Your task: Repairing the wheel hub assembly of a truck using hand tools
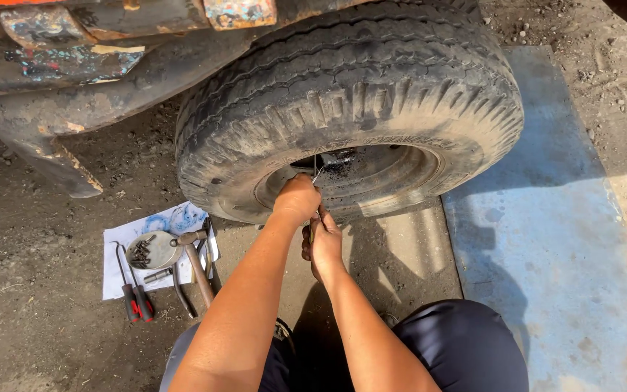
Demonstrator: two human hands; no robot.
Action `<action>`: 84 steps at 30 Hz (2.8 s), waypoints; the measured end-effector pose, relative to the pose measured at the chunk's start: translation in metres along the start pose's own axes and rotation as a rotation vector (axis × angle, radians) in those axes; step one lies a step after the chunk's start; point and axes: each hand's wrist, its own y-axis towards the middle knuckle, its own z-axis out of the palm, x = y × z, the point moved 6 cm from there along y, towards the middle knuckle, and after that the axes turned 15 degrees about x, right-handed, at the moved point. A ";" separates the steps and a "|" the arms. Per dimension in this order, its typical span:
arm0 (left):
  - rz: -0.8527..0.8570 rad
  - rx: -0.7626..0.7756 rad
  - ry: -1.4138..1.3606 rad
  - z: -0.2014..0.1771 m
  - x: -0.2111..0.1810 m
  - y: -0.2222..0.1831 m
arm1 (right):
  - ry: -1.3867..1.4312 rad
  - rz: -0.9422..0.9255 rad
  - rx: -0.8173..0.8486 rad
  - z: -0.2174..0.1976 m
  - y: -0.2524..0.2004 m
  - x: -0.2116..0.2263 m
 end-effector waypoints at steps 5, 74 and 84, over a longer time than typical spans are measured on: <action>0.027 -0.037 -0.045 0.008 -0.009 -0.009 | -0.156 -0.070 -0.041 0.013 -0.025 0.040; -0.028 -0.032 0.013 0.012 0.045 0.037 | -0.443 -0.165 -0.061 0.032 0.031 -0.015; 0.028 -0.127 -0.127 0.031 0.029 0.074 | -0.454 -0.115 -0.040 0.004 0.016 0.029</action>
